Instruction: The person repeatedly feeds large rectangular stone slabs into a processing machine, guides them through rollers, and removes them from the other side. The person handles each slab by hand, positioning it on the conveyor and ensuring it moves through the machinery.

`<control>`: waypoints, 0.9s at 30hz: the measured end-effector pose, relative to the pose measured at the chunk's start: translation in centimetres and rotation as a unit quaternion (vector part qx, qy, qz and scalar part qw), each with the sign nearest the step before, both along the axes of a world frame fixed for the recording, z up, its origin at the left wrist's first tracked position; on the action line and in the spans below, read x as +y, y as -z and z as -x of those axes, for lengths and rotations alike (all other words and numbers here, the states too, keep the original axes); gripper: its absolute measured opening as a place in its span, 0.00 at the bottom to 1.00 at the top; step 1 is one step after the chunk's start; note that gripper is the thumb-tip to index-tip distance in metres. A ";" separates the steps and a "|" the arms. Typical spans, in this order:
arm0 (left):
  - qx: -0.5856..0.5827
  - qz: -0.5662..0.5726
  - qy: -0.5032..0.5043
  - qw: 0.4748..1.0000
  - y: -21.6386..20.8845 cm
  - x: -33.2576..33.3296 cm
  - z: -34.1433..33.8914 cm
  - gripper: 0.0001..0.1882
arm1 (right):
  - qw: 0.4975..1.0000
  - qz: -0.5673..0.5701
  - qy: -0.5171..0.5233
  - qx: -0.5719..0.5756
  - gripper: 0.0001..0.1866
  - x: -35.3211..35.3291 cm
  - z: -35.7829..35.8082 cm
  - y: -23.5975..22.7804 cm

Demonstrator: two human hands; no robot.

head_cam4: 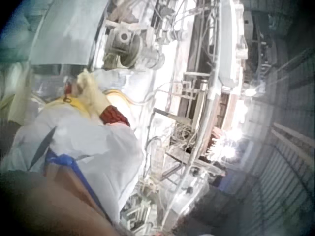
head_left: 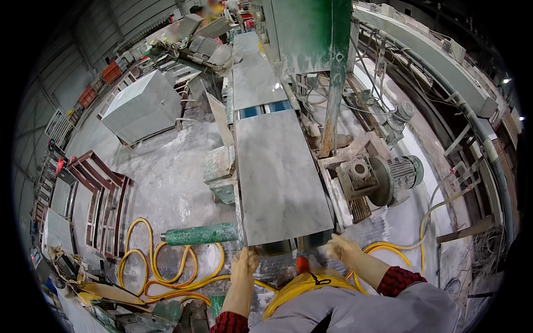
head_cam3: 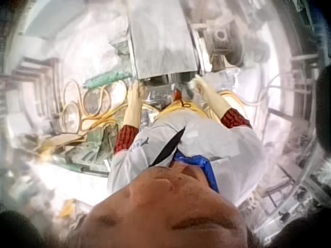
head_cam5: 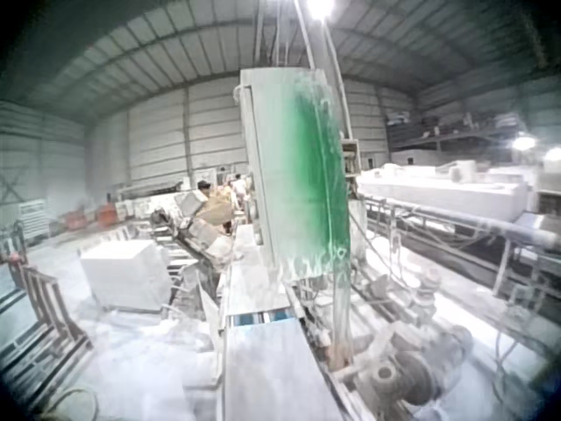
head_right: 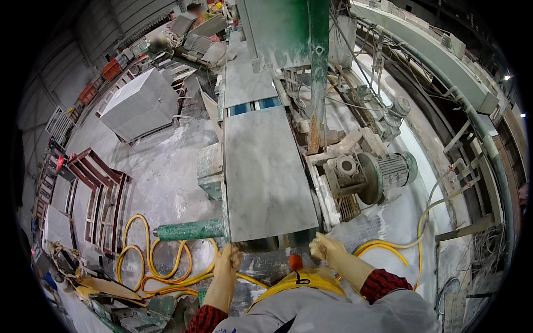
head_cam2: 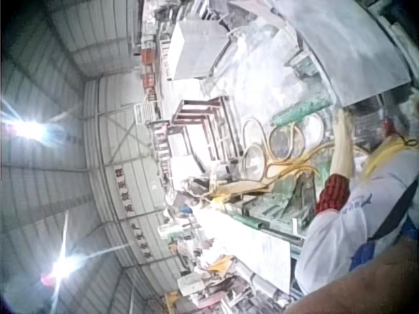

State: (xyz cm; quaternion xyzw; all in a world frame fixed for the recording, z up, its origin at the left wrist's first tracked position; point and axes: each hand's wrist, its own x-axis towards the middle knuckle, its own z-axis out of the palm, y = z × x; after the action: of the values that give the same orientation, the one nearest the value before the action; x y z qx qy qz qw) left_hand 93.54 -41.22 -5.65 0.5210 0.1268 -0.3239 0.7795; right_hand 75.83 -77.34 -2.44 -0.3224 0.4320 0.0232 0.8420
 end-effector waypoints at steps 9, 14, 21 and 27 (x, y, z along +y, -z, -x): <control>0.115 -0.099 0.025 0.988 -5.0 -5.8 -1.7 0.30 | 0.993 0.022 -0.118 -0.024 0.33 1.0 -6.9 0.1; 0.110 -0.105 0.002 0.988 -3.5 -6.8 -4.6 0.21 | 0.993 0.042 -0.105 0.024 0.35 -0.1 -9.8 1.3; 0.107 -0.090 0.004 0.990 -2.8 -7.8 -8.2 0.16 | 0.993 0.075 -0.092 -0.004 0.34 -0.9 -12.7 1.1; 0.116 -0.072 0.006 0.991 -3.6 -9.4 -12.1 0.13 | 0.991 0.083 -0.104 0.002 0.33 -3.2 -16.5 1.9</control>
State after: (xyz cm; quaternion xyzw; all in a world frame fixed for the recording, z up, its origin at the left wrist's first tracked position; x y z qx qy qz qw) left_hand 105.66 -50.64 -2.05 0.5356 0.2365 -0.3773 0.7175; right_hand 92.38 -80.52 -4.32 -0.4345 0.3984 0.0757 0.8042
